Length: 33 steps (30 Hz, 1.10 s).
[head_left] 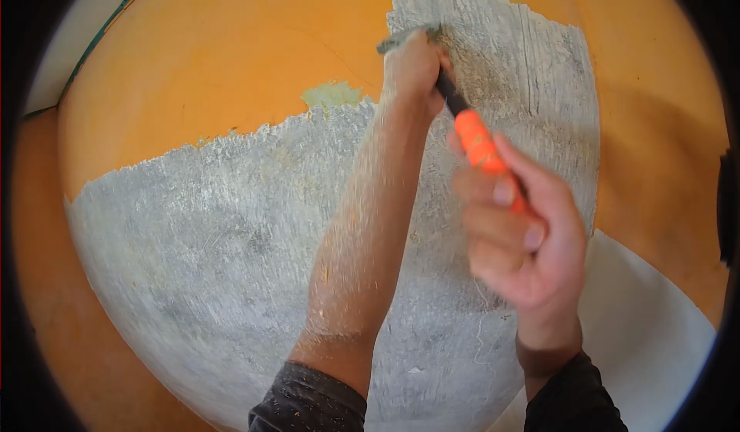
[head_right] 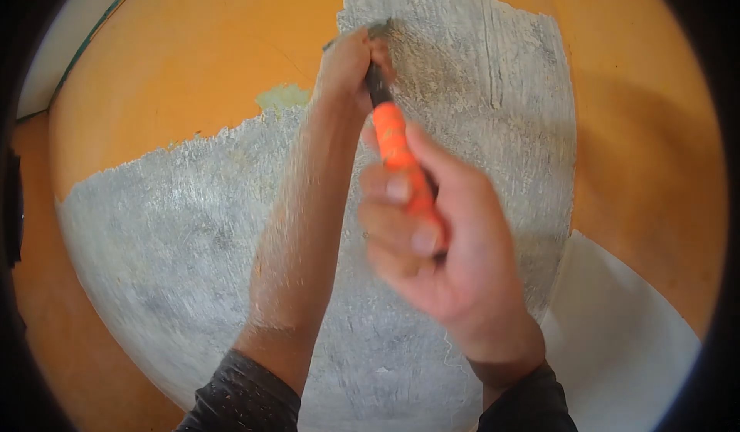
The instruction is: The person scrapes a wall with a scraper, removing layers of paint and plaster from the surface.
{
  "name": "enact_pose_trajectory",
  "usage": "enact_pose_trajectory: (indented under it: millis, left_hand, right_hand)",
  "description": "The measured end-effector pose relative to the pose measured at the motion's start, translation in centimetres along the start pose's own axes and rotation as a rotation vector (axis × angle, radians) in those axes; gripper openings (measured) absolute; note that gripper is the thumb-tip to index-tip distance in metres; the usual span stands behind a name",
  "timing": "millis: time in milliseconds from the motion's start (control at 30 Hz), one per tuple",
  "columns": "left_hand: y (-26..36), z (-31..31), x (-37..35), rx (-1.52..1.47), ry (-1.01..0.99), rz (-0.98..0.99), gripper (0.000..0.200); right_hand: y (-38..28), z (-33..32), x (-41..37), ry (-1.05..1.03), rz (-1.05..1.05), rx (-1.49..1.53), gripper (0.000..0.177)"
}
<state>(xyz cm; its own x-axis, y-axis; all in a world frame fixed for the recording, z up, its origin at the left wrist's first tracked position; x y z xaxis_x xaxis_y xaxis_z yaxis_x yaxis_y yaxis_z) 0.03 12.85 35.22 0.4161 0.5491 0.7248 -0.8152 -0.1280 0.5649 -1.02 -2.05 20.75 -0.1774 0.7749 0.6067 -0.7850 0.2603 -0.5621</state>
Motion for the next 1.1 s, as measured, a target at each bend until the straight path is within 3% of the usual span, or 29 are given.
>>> enact_pose_trajectory:
  millis: [33, 67, 133, 267, 333, 400, 467, 533, 600, 667, 733, 800, 867, 933, 967, 1000, 1033, 1100]
  left_hand:
    - [0.9, 0.3, 1.7, -0.031, 0.005, 0.046, 0.017]
    - [2.6, 1.0, 3.4, 0.353, -0.061, 0.159, 0.015]
    - [3.8, 2.4, 5.8, 0.248, -0.035, 0.076, 0.019]
    - [3.2, 1.8, 4.2, 0.364, 0.011, 0.136, 0.016]
    - [1.1, 0.7, 1.9, -0.057, 0.022, 0.035, 0.011]
    - [0.2, 0.1, 3.7, -0.141, 0.002, -0.045, 0.007]
    - [1.9, 0.9, 5.3, 0.027, -0.108, 0.038, 0.010]
    - [4.8, 2.5, 9.6, 0.521, -0.136, 0.113, 0.019]
    - [5.1, 3.7, 10.2, 0.067, -0.091, -0.073, 0.017]
    - [4.9, 3.6, 8.9, 0.102, -0.107, -0.026, 0.016]
    - [3.5, 3.1, 6.6, 0.131, -0.120, 0.013, 0.016]
    - [1.6, 1.7, 5.5, -0.252, -0.010, -0.005, 0.015]
    - [2.0, 2.0, 6.9, -0.205, -0.080, -0.075, 0.014]
    - [4.6, 3.2, 9.3, 0.095, -0.136, 0.098, 0.012]
    - [5.7, 4.0, 10.9, 0.110, -0.156, 0.008, 0.013]
    - [6.9, 5.0, 11.4, 0.159, -0.132, 0.031, 0.015]
    - [7.3, 5.3, 11.5, 0.150, -0.099, 0.017, 0.015]
    - [7.3, 5.0, 11.3, 0.149, -0.058, -0.002, 0.016]
  right_hand:
    - [-1.0, 0.6, 1.2, -0.031, -0.032, 0.014, 0.023]
    - [-2.2, 1.2, 2.4, -0.062, -0.068, 0.024, 0.023]
    - [-3.8, 2.5, 4.2, -0.139, -0.064, 0.041, 0.023]
    - [-3.5, 2.4, 3.2, -0.154, -0.069, 0.026, 0.022]
    - [-1.9, 2.0, 1.1, -0.024, -0.045, 0.005, 0.023]
    - [-1.8, 2.2, 0.9, -0.015, -0.035, 0.002, 0.023]
    - [-2.5, 2.8, 2.5, -0.097, -0.061, 0.057, 0.022]
    - [-4.3, 3.6, 5.4, -0.139, -0.097, 0.026, 0.019]
    - [-5.6, 4.7, 6.9, -0.079, -0.148, 0.032, 0.017]
    - [-5.6, 4.6, 6.3, -0.065, -0.139, 0.030, 0.016]
    - [-4.5, 3.9, 4.5, -0.153, -0.090, -0.064, 0.026]
    - [-3.8, 3.8, 3.0, -0.125, -0.080, -0.083, 0.025]
    - [-4.3, 3.8, 3.2, -0.096, -0.075, -0.109, 0.025]
    - [-6.0, 4.7, 5.5, -0.194, -0.060, -0.111, 0.024]
    - [-6.8, 5.3, 6.8, -0.193, -0.115, -0.174, 0.023]
    - [-7.5, 6.1, 7.7, -0.198, -0.114, -0.180, 0.023]
    - [-8.0, 6.7, 8.5, -0.181, -0.119, -0.143, 0.012]
    - [-8.2, 7.1, 9.0, -0.195, -0.110, -0.141, 0.013]
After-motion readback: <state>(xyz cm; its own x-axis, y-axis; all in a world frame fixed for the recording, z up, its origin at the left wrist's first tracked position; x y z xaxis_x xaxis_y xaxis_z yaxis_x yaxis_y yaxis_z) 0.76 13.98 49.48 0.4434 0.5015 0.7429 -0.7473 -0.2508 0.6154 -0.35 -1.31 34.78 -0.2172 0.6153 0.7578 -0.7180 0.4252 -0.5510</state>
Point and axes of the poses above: each hand's wrist, its own x-axis towards the middle knuckle, its own z-axis out of the palm, y = z × x, the point moved 6 cm from there along x, towards the middle knuckle, and after that the axes turned 3 degrees about -z, right-handed, at the moved point
